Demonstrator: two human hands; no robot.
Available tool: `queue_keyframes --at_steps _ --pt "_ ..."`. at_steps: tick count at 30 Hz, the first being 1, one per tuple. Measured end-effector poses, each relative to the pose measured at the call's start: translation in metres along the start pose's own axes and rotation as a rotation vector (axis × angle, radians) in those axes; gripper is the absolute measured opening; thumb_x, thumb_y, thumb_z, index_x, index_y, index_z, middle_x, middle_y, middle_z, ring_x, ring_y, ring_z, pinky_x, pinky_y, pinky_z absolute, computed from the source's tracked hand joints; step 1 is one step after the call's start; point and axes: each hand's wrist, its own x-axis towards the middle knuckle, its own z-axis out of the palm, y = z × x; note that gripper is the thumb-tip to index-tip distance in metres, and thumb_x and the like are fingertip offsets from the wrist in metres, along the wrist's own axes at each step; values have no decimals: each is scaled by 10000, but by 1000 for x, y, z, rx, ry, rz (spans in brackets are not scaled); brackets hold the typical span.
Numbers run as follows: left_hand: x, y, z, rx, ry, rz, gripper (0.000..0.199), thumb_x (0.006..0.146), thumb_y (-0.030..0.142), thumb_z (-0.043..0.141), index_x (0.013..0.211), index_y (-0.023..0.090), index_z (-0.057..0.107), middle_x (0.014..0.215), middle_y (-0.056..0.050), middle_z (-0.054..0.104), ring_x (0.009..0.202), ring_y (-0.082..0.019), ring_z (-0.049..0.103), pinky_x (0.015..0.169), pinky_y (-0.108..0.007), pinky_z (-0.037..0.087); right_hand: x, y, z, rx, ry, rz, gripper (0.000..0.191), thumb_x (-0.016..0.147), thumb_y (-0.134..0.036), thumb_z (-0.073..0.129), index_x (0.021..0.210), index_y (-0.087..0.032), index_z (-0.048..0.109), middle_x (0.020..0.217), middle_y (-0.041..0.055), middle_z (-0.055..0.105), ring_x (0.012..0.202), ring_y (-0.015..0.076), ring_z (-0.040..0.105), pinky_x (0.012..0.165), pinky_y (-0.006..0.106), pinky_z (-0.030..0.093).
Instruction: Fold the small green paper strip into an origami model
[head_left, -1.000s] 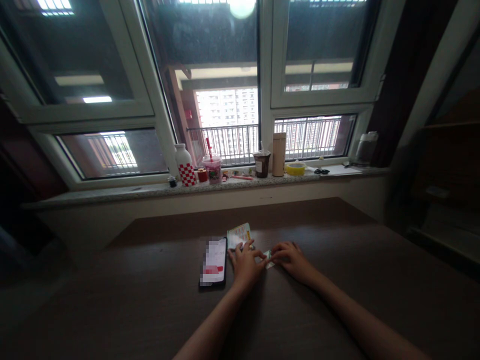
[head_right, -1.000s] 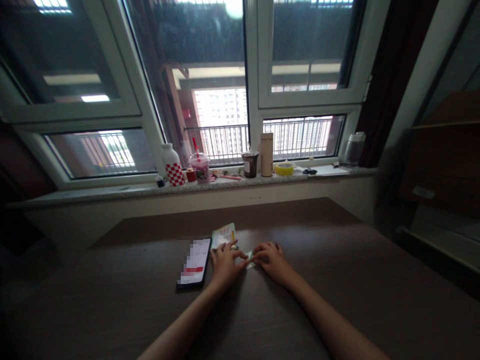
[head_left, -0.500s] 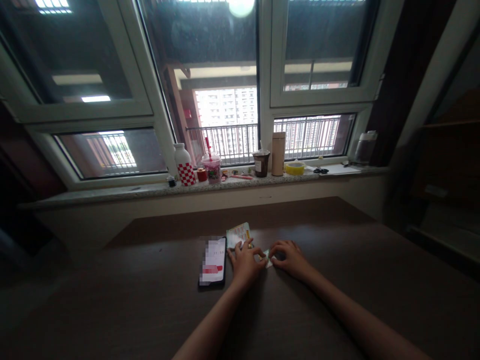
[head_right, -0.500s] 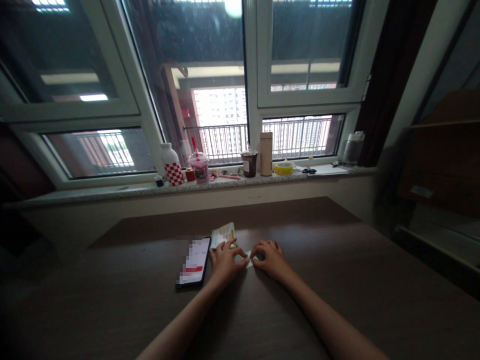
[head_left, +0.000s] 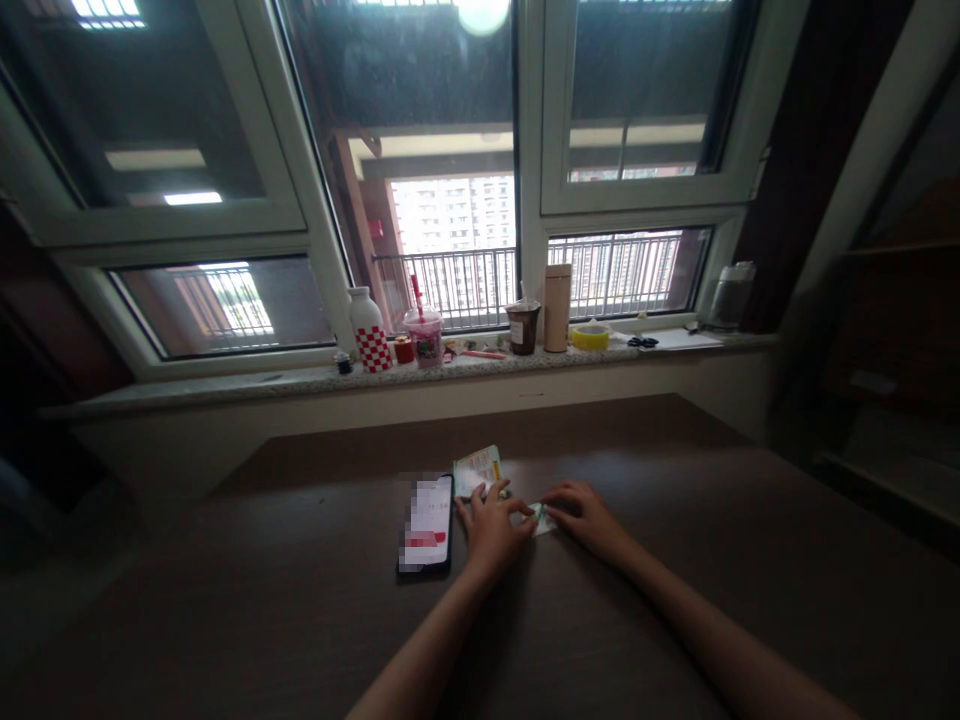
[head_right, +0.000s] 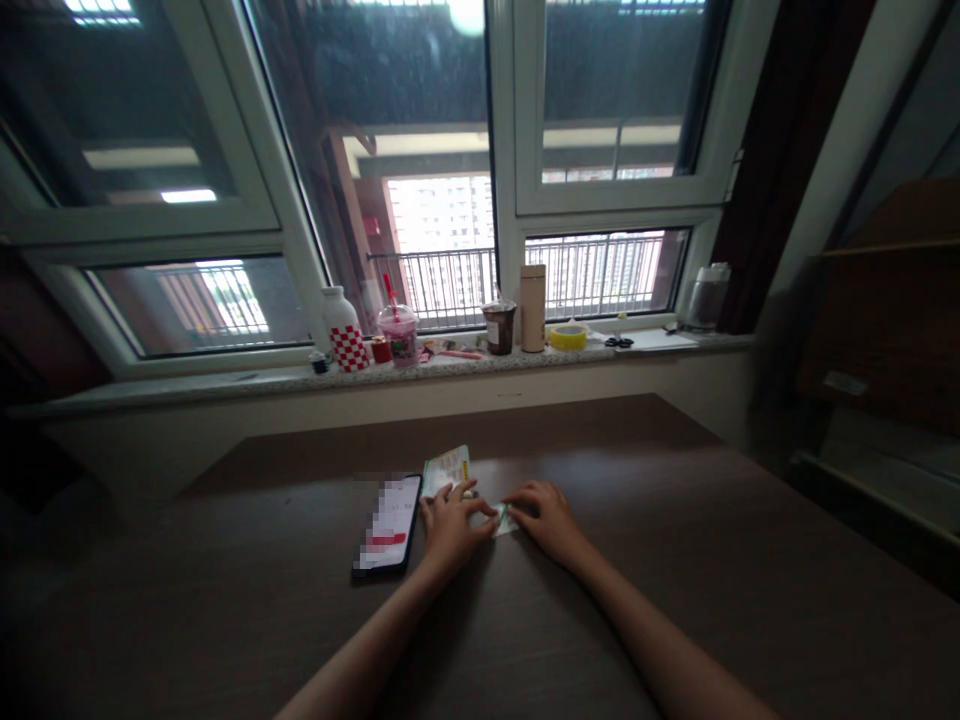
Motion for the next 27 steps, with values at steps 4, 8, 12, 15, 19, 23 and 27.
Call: queue_keyframes --at_steps 4,8,12,15,19,23,27 --pt "-1 2 -1 -8 -13 14 167 739 474 636 860 404 727 1397 75 475 1368 -325 236 1086 -647 -41 1 -2 4 -85 47 58 141 799 -340 630 870 -268 729 1024 50 618 1037 224 531 932 352 370" --pt "-2 6 -2 -10 -17 1 173 741 475 623 846 392 733 1400 68 477 1367 -327 241 1086 -647 -58 2 -9 7 -146 70 124 109 773 -326 656 839 -262 715 1032 41 596 1030 212 520 934 346 369" --pt "-2 10 -2 -4 -19 -15 181 754 466 604 825 366 737 1408 62 469 1367 -325 240 1088 -646 -62 3 -12 8 -175 59 170 104 764 -321 662 841 -264 704 1055 37 582 1048 213 505 943 352 357" --pt "-3 11 -1 9 -14 -12 196 761 486 598 823 360 734 1411 58 468 1366 -322 242 1089 -644 -57 4 -12 7 -192 46 172 111 768 -330 661 850 -262 696 1068 42 573 1059 219 496 948 359 351" --pt "-3 10 -1 25 -14 1 179 757 486 614 843 377 727 1409 65 470 1365 -316 250 1090 -642 -38 4 -14 7 -206 39 176 108 772 -323 659 860 -268 689 1065 40 567 1053 223 493 943 361 354" --pt "-3 10 -2 26 -31 -10 189 758 492 614 849 372 728 1421 64 455 1370 -314 238 1094 -635 -40 4 -16 6 -212 41 168 105 777 -326 655 861 -270 685 1054 37 565 1046 221 494 937 360 354" --pt "-3 11 -3 25 -27 -12 185 757 482 617 845 364 728 1415 59 463 1360 -324 251 1090 -641 -36 3 -17 6 -210 43 160 110 781 -314 653 872 -264 688 1066 43 566 1062 224 487 940 356 350"
